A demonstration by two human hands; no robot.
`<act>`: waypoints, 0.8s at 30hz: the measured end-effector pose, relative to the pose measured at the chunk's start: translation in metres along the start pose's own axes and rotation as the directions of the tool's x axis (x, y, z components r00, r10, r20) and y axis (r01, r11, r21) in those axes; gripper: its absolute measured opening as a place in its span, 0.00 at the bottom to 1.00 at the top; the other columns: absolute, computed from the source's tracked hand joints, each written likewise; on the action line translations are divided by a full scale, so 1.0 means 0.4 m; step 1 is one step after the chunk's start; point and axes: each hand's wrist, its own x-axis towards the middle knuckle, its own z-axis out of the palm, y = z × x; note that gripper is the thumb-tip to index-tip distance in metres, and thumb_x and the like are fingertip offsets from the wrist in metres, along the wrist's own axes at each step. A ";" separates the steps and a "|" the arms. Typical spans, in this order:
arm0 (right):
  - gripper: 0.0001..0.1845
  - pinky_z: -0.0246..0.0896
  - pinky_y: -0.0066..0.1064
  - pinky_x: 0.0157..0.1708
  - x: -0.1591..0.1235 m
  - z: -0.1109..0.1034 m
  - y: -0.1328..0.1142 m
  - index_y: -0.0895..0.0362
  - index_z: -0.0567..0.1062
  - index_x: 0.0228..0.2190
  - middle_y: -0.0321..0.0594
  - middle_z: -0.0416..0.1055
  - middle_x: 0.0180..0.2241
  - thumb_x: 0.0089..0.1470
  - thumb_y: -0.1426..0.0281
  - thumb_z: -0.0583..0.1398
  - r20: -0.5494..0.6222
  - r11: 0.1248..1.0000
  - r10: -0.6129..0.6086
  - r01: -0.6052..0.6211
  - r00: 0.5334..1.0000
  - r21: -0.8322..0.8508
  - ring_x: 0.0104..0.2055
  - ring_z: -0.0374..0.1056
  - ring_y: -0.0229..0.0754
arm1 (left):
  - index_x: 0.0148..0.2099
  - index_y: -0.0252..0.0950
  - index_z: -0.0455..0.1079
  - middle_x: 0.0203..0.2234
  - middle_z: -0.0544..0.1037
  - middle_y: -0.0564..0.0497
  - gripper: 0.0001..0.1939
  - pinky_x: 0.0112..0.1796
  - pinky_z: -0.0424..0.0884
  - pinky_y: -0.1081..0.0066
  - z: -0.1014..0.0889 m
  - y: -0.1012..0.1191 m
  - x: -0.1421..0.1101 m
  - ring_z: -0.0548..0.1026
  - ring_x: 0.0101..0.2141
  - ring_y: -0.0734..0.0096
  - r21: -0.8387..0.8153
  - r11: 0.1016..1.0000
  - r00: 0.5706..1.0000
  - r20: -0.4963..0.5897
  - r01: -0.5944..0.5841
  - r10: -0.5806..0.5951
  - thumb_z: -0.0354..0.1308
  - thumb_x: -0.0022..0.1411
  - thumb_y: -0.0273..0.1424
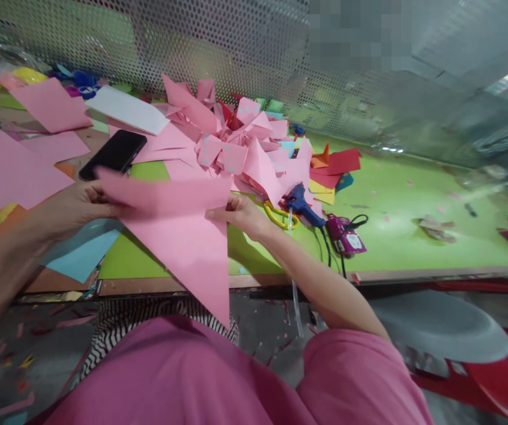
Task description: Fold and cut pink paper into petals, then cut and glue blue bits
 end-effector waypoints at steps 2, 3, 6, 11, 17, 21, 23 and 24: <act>0.12 0.69 0.31 0.32 0.000 -0.005 0.007 0.54 0.82 0.28 0.33 0.79 0.28 0.41 0.62 0.74 0.006 0.998 -0.023 0.023 1.000 -0.050 0.29 0.71 0.36 | 0.27 0.38 0.73 0.23 0.79 0.58 0.12 0.40 0.74 0.67 0.001 0.001 -0.005 0.74 0.29 0.73 0.060 0.998 1.000 0.013 -0.025 0.024 0.74 0.43 0.33; 0.11 0.68 0.30 0.32 -0.001 -0.008 0.009 0.54 0.82 0.27 0.33 0.79 0.28 0.42 0.62 0.74 0.009 0.997 -0.051 0.051 0.999 -0.065 0.29 0.71 0.36 | 0.26 0.39 0.74 0.24 0.79 0.57 0.12 0.40 0.73 0.67 0.001 0.000 -0.006 0.75 0.29 0.72 0.087 0.996 0.999 0.014 -0.036 0.035 0.74 0.44 0.34; 0.08 0.68 0.30 0.33 -0.015 -0.019 0.006 0.51 0.83 0.29 0.33 0.79 0.30 0.45 0.63 0.72 0.035 0.985 -0.156 0.158 0.987 -0.063 0.29 0.71 0.35 | 0.27 0.40 0.78 0.33 0.84 0.49 0.09 0.44 0.74 0.64 -0.010 -0.006 -0.014 0.79 0.37 0.62 0.136 0.987 0.996 0.037 -0.089 0.084 0.72 0.45 0.38; 0.05 0.69 0.32 0.38 -0.069 -0.034 -0.044 0.48 0.85 0.30 0.36 0.80 0.33 0.55 0.67 0.66 0.095 0.895 -0.339 0.352 0.936 -0.274 0.35 0.74 0.38 | 0.35 0.44 0.82 0.45 0.84 0.48 0.10 0.47 0.75 0.67 -0.059 0.024 -0.048 0.78 0.51 0.53 0.188 0.980 0.995 0.085 -0.064 0.048 0.70 0.48 0.39; 0.18 0.71 0.35 0.42 -0.115 -0.004 -0.098 0.45 0.85 0.37 0.38 0.82 0.36 0.62 0.76 0.57 0.303 0.630 -0.545 0.621 0.781 -0.467 0.39 0.77 0.41 | 0.54 0.47 0.78 0.53 0.81 0.49 0.29 0.44 0.75 0.71 0.010 0.097 -0.084 0.77 0.54 0.54 0.396 0.910 0.957 0.289 -0.121 0.001 0.65 0.54 0.53; 0.22 0.71 0.32 0.41 -0.115 0.016 -0.093 0.45 0.85 0.39 0.39 0.82 0.39 0.64 0.77 0.53 0.360 0.550 -0.584 0.681 0.727 -0.483 0.39 0.77 0.39 | 0.50 0.46 0.78 0.45 0.83 0.50 0.21 0.41 0.73 0.69 0.087 0.092 -0.094 0.79 0.45 0.56 0.493 0.838 0.825 0.557 -0.236 -0.094 0.60 0.61 0.51; 0.20 0.71 0.33 0.42 -0.115 0.014 -0.090 0.46 0.85 0.38 0.40 0.82 0.40 0.65 0.74 0.54 0.374 0.546 -0.589 0.694 0.716 -0.469 0.41 0.77 0.40 | 0.44 0.44 0.78 0.37 0.83 0.52 0.18 0.36 0.71 0.70 0.100 0.077 -0.099 0.79 0.37 0.60 0.511 0.814 0.815 0.573 -0.278 -0.081 0.57 0.64 0.49; 0.18 0.70 0.34 0.45 -0.118 0.011 -0.091 0.46 0.85 0.37 0.41 0.82 0.42 0.65 0.73 0.55 0.394 0.551 -0.579 0.699 0.714 -0.456 0.43 0.77 0.41 | 0.41 0.43 0.78 0.33 0.82 0.53 0.17 0.33 0.69 0.71 0.102 0.070 -0.102 0.77 0.34 0.62 0.526 0.800 0.824 0.562 -0.289 -0.072 0.56 0.64 0.49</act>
